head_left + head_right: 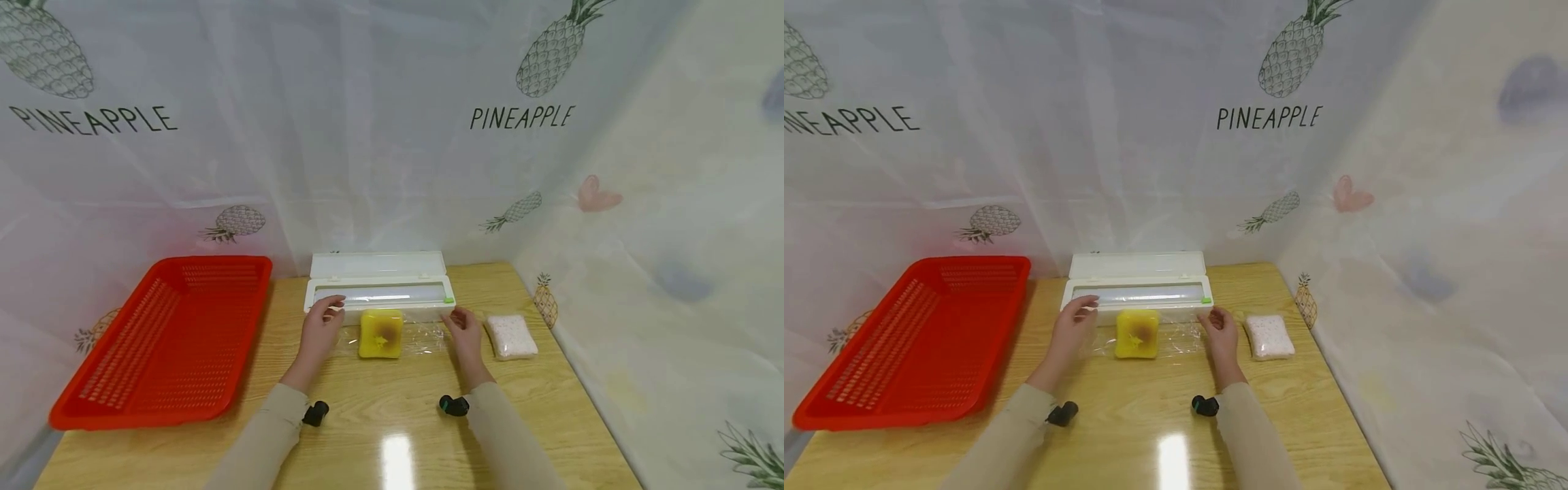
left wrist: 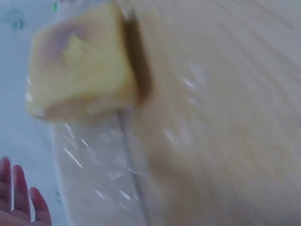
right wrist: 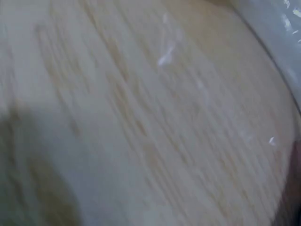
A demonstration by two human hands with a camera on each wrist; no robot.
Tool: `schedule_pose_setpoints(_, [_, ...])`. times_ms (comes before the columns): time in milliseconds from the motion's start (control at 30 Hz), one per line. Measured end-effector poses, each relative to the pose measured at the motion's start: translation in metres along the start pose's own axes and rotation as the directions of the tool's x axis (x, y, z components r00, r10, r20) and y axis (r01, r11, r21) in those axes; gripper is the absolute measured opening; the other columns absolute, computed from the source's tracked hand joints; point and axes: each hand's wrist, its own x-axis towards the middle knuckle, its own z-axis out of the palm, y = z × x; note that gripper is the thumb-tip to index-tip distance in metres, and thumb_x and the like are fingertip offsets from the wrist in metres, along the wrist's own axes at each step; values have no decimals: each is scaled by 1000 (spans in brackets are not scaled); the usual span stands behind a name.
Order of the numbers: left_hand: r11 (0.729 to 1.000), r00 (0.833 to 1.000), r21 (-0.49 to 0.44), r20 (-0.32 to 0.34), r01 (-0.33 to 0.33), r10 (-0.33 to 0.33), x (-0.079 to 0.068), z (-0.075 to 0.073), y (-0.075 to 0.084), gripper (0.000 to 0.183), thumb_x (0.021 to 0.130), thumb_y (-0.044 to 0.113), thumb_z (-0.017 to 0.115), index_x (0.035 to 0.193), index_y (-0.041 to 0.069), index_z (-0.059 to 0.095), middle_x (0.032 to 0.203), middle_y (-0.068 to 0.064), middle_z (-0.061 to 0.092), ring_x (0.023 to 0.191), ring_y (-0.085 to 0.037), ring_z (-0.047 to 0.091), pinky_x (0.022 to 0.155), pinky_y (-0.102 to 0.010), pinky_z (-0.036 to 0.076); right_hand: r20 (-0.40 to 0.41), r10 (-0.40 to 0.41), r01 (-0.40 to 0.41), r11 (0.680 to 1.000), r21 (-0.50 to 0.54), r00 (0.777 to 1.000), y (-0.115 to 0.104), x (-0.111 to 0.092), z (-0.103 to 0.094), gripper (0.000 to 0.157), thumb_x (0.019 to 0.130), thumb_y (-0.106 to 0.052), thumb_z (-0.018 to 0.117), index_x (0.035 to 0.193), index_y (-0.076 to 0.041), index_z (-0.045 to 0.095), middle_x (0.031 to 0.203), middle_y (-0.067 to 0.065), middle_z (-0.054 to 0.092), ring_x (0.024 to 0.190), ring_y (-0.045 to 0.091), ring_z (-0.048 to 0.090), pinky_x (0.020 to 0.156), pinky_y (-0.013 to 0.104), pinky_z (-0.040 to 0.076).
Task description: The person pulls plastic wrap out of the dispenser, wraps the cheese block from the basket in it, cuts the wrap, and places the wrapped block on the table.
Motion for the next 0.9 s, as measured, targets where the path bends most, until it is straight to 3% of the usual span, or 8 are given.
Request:
schedule_pose_setpoints(133, [999, 986, 33, 164, -26, 20, 15, 28, 19, 27, 96, 9, 61, 123, 4, 63, 112, -8, 61, 96, -25, 56, 87, -41, 45, -40, 44, -47, 995, -87, 998, 1, 8, 0, 55, 83, -37, 78, 123, -3, 62, 114, 14, 64, 103, 26, 59, 84, 34, 48])
schedule_pose_setpoints(300, [995, 941, 97, 339, -39, 4, 33, 61, 33, 30, 99, 19, 60, 126, 8, 64, 111, -2, 62, 99, -23, 55, 84, -40, 49, -89, 30, -41, 991, -127, 996, 6, 14, 4, 52, 79, -41, 81, 113, -4, 69, 103, 10, 68, 94, 25, 61, 80, 36, 47])
schedule_pose_setpoints(467, [972, 889, 185, 456, -144, 45, 49, 93, 40, 29, 98, 19, 61, 125, 7, 64, 108, -3, 64, 101, -24, 57, 82, -40, 50, -111, -14, -2, 989, -149, 994, 13, 17, 7, 44, 80, -39, 81, 107, -6, 72, 95, 6, 70, 87, 20, 62, 71, 28, 48])
schedule_pose_setpoints(667, [895, 792, 305, 604, -326, 83, 67, 125, 48, 32, 95, 21, 66, 124, 10, 65, 110, -4, 66, 108, -25, 57, 92, -40, 47, -94, -58, 47, 992, -117, 994, 13, 15, 7, 35, 84, -32, 78, 106, -5, 73, 94, 8, 70, 81, 17, 63, 65, 23, 48])
schedule_pose_setpoints(800, [830, 750, 371, 656, -416, 83, 76, 144, 51, 31, 92, 23, 70, 122, 16, 67, 109, -1, 67, 108, -24, 55, 92, -39, 45, -85, -78, 68, 991, -112, 993, 14, 13, 4, 32, 85, -28, 77, 107, -5, 74, 94, 7, 71, 77, 13, 62, 62, 21, 48])
schedule_pose_setpoints(900, [765, 727, 427, 682, -481, 77, 80, 156, 54, 30, 91, 26, 71, 121, 21, 68, 107, 2, 68, 104, -22, 54, 88, -39, 46, -86, -99, 89, 989, -120, 991, 14, 12, 4, 31, 85, -27, 77, 107, -4, 74, 93, 8, 71, 74, 12, 62, 61, 21, 47])
